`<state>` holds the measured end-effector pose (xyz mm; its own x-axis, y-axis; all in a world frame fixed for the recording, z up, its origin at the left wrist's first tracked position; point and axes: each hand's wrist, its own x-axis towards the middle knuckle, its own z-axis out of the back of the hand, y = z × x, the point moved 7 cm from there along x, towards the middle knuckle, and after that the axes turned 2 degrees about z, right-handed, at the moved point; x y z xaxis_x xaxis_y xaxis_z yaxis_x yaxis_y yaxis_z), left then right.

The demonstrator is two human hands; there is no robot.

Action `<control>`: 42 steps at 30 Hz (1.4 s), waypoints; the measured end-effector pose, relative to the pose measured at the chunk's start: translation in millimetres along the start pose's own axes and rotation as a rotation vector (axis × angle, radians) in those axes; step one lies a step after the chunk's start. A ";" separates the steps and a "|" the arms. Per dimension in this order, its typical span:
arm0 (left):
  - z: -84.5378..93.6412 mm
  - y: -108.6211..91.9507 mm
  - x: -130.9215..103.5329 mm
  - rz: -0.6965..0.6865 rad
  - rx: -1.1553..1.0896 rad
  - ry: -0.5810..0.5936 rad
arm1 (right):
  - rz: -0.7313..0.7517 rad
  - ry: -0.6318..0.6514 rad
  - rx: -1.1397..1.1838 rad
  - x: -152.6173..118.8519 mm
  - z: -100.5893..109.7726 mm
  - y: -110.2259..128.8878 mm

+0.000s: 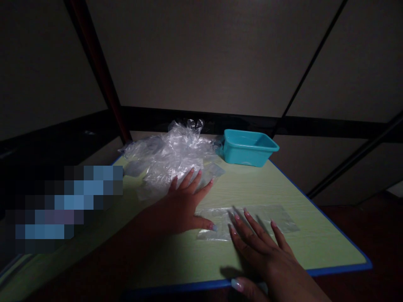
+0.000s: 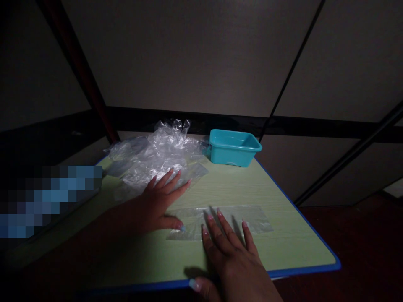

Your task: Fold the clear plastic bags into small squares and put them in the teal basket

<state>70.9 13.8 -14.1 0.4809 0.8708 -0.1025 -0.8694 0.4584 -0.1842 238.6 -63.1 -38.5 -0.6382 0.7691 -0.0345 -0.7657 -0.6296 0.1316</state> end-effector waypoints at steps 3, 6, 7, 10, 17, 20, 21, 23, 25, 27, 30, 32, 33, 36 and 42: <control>-2.5 -11.7 2.2 -0.043 -0.001 -0.051 | 0.016 -0.043 0.014 0.9 1.7 0.9; -8.3 -14.5 3.7 -0.059 -0.010 -0.043 | 0.019 -0.083 0.034 0.6 4.9 0.9; -10.1 -13.0 4.0 -0.054 -0.013 -0.031 | 0.016 -0.081 0.038 0.5 5.6 0.7; -13.0 -3.5 3.5 -0.011 -0.013 0.017 | -0.014 -0.036 0.041 0.2 6.4 -1.0; 7.7 -20.4 0.1 -0.211 -0.119 -0.112 | -0.038 -0.001 0.030 0.3 8.6 -4.0; 8.9 -39.9 -2.4 -0.384 -0.226 -0.146 | -0.028 -0.034 0.032 -3.4 12.4 -4.5; 7.4 -44.1 -2.7 -0.416 -0.241 -0.147 | -0.024 -0.058 0.033 -5.7 14.7 -5.3; 4.6 -49.1 -2.9 -0.440 -0.248 -0.152 | -0.031 -0.130 0.033 -11.4 20.2 -10.7; 4.0 -51.9 -3.5 -0.450 -0.234 -0.165 | -0.082 -0.238 0.024 -18.1 25.8 -24.3; 4.8 -54.0 -4.8 -0.458 -0.218 -0.166 | -0.203 -0.384 0.013 -26.0 31.2 -47.0; 3.7 -55.3 -5.7 -0.464 -0.219 -0.113 | -0.433 -0.558 0.007 -38.1 33.1 -85.5; 1.4 -54.4 -5.4 -0.461 -0.224 -0.075 | -0.511 -0.601 0.002 -41.9 30.9 -102.3; 0.0 -53.3 -4.9 -0.455 -0.222 -0.063 | -0.533 -0.608 -0.002 -42.9 29.7 -107.9; -4.2 -49.4 -3.5 -0.432 -0.193 -0.052 | -0.571 -0.594 -0.030 -43.3 25.7 -117.0; -7.2 -42.8 -2.7 -0.392 -0.160 -0.088 | -0.650 -0.483 -0.073 -43.2 18.7 -132.9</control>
<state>107.6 -9.5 -12.9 0.7535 0.6516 0.0877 -0.5914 0.7300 -0.3427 369.4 -10.6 -35.9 0.0281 0.9357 0.3516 -0.9854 -0.0332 0.1673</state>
